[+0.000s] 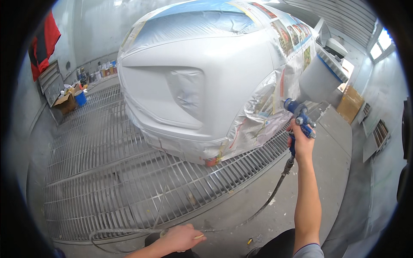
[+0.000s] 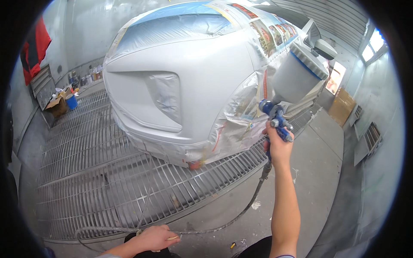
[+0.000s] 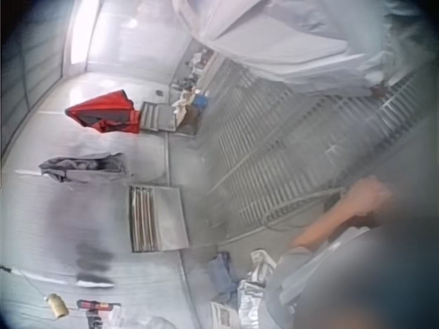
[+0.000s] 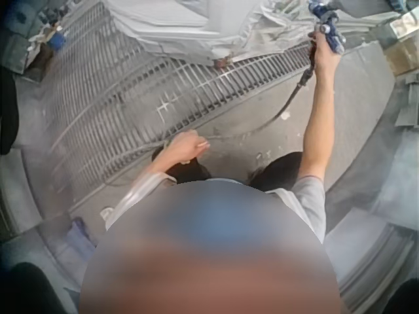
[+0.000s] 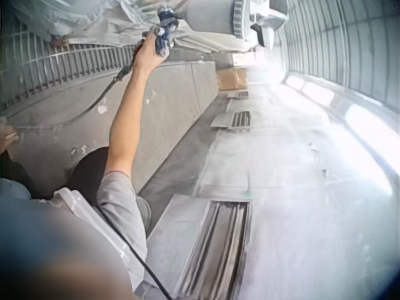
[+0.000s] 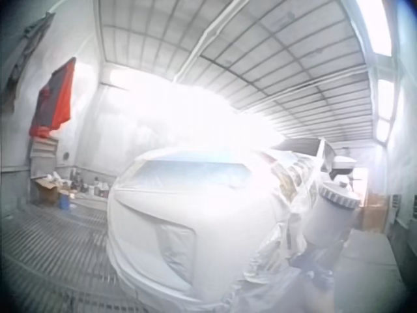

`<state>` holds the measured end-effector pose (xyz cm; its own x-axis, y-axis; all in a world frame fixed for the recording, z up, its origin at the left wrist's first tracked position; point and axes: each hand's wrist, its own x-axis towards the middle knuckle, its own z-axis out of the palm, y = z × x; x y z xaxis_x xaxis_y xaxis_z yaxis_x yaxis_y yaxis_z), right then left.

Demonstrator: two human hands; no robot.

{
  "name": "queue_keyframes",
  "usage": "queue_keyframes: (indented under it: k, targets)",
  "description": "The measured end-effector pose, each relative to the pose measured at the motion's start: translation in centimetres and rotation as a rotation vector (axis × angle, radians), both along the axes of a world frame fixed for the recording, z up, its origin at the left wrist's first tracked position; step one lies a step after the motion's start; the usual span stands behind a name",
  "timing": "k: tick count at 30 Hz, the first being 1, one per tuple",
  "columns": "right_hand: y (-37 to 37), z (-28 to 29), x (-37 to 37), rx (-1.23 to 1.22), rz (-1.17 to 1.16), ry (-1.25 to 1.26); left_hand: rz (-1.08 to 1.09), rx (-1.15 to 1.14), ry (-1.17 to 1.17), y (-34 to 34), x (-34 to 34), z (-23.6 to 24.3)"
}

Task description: The person uses a spray gun to apply white paint to the rear of a car that is masked with plastic sheeting and tape. The operator moves the spray gun in steady horizontal passes across the trunk and rear bumper, maintaining consistent distance and coverage.

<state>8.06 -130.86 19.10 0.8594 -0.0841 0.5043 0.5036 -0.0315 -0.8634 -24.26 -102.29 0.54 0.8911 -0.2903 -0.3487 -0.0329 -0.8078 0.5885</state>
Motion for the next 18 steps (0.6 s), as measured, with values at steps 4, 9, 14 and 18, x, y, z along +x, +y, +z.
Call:
queue_keyframes:
  k: [4, 9, 14, 18]
  targets:
    - [-2.3, -1.2, 1.5, -0.008, -0.188, -0.043, -0.014, 0.045, 0.008, -1.0, 0.7, -2.5]
    - [1.0, -3.9, -2.4, -0.074, -0.231, 0.021, 0.043, 0.063, 0.071, -2.4, 0.9, -2.6]
    - [6.9, -5.2, -7.0, -0.122, 0.076, -0.001, 0.039, 0.063, 0.193, -2.9, 0.9, -2.0]
    - [9.5, -5.3, -7.9, -0.175, 0.336, 0.004, 0.057, 0.064, 0.115, -2.9, 0.4, -2.7]
